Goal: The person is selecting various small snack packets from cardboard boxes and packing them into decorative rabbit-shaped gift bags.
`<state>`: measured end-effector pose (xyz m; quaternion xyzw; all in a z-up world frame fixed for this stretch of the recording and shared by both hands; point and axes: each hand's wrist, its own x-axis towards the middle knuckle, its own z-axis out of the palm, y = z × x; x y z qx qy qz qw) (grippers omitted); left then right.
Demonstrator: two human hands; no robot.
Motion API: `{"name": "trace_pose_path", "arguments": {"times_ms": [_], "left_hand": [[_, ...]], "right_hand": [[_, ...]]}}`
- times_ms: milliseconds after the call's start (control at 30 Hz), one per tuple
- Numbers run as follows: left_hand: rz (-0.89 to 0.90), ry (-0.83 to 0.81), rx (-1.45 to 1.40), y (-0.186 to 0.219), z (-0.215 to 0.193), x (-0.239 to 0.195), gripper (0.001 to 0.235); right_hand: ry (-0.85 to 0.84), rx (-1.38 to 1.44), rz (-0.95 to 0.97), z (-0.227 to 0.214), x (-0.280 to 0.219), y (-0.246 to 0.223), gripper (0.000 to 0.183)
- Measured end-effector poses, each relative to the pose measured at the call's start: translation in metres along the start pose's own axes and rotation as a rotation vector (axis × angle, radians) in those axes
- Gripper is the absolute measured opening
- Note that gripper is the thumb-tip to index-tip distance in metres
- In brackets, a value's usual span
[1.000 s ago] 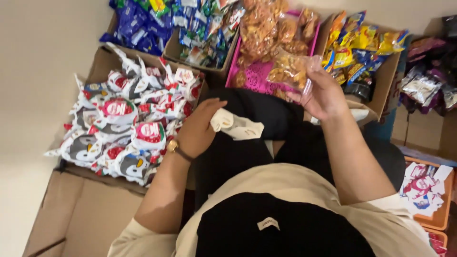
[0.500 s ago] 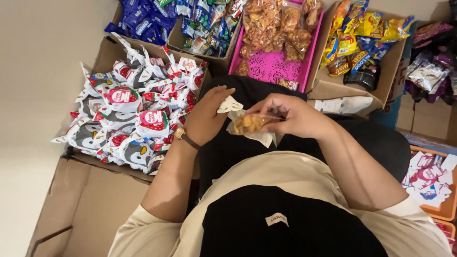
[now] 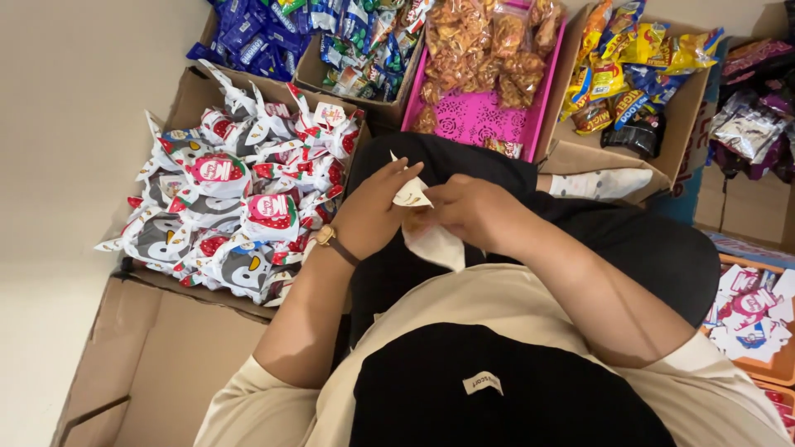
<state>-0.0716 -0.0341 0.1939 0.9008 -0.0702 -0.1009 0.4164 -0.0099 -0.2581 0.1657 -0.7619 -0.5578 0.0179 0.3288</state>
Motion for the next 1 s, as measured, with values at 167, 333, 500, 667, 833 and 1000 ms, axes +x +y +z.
{"name": "trace_pose_path", "arguments": {"times_ms": [167, 333, 500, 667, 833, 1000], "left_hand": [[0.000, -0.025, 0.039, -0.011, 0.001, 0.003, 0.052], [-0.032, -0.025, -0.083, -0.006, -0.001, 0.003, 0.054], [0.005, 0.022, -0.118, 0.009, -0.008, -0.001, 0.052], [0.078, 0.123, -0.006, 0.012, -0.011, -0.005, 0.053], [0.103, 0.141, 0.031, 0.014, -0.010, -0.007, 0.053], [0.154, 0.149, -0.035, 0.007, -0.003, -0.010, 0.054]], "right_hand": [[-0.309, -0.149, 0.143, -0.010, 0.007, -0.027, 0.061], [-0.318, -0.330, 0.213, 0.006, 0.003, -0.019, 0.053], [-0.006, -0.435, 0.007, 0.021, -0.004, -0.016, 0.026], [-0.172, -0.481, 0.070, 0.022, -0.007, -0.024, 0.047], [-0.321, -0.546, 0.145, 0.017, -0.001, -0.031, 0.056], [-0.344, -0.576, 0.115, 0.023, -0.004, -0.031, 0.044]]}}
